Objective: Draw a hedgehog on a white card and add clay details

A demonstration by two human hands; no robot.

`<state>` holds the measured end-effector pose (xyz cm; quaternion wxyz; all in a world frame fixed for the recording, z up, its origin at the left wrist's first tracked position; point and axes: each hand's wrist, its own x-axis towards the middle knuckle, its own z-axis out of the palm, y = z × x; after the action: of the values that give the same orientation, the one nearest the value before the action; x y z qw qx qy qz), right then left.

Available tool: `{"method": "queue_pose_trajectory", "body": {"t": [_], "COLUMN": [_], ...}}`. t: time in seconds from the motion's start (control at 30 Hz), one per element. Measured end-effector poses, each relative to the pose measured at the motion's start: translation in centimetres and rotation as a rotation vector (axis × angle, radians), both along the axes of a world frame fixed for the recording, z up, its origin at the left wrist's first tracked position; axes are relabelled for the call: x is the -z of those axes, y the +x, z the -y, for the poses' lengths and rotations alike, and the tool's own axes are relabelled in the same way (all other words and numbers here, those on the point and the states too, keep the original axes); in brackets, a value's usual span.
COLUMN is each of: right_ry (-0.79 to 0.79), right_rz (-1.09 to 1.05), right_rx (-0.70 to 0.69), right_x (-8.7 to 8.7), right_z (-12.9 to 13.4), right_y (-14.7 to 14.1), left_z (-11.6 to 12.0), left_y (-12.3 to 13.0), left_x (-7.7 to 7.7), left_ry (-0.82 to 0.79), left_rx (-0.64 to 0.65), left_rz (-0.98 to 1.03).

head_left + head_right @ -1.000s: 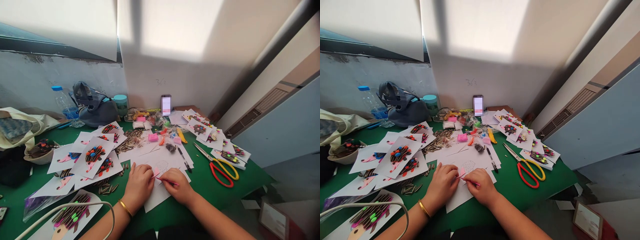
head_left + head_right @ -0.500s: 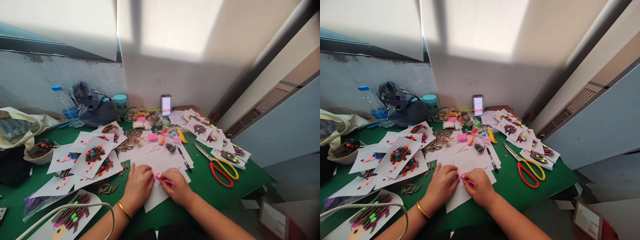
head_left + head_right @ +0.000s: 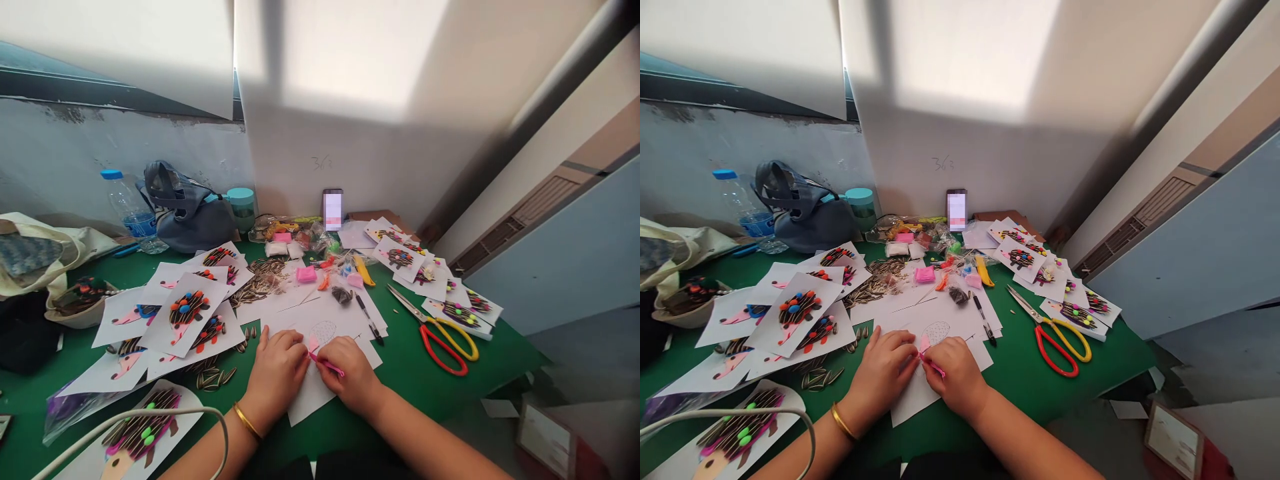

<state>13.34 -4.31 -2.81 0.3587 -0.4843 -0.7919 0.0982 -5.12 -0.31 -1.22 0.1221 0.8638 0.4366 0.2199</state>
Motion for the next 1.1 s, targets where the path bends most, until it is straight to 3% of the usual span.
{"method": "queue_pose_trajectory", "body": {"t": [0.23,0.4,0.67,0.93,1.1], "right_ry": [0.069,0.084,0.027,0.003,-0.039], "right_rz": [0.231,0.263,-0.002,0.015,-0.105], "right_rx": [0.030,0.072,0.060,0.045,0.086], "right_x": [0.05,0.34,-0.06,0.58,0.17], "right_z": [0.06,0.09,0.12,-0.11,-0.10], "right_y": [-0.49,-0.86,-0.23,-0.35,-0.11], "left_z": [0.26,0.38,0.38,0.48,0.58], "left_y": [-0.22,-0.25,-0.33,-0.27,-0.18], "left_x": [0.15,0.09,-0.01,-0.13,-0.10], "left_ry": [0.028,0.033,0.033,0.035,0.061], "left_rx": [0.021,0.031,0.036,0.036,0.034], "left_rz": [0.007,-0.008,0.018,-0.002,-0.019]}}
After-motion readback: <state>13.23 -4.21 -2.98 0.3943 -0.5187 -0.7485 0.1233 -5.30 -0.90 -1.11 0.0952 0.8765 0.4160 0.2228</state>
